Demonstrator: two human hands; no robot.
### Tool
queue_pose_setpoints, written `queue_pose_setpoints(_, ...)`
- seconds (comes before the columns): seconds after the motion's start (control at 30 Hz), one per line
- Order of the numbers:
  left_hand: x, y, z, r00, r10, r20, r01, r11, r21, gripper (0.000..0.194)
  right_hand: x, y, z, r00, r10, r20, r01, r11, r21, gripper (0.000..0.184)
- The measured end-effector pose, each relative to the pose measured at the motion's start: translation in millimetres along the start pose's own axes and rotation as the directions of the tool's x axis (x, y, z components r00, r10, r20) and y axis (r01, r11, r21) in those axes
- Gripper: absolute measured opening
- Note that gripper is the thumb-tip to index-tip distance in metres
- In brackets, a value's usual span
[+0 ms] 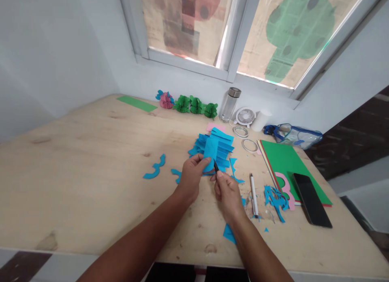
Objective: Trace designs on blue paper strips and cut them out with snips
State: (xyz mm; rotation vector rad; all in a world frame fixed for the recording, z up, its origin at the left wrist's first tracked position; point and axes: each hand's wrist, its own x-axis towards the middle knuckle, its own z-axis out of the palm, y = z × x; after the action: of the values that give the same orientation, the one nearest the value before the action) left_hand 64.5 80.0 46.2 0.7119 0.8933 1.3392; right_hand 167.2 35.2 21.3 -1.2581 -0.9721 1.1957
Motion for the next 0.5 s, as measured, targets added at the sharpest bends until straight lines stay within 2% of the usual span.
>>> queue_pose_setpoints(0.5,-0.5,1.7,-0.6,1.000,0.008,0.023,-0.009,0.999,0.048,0.022,0.3,-0.9,-0.6,1.000,0.011,0.010,-0.011,1.000,-0.001,0.055)
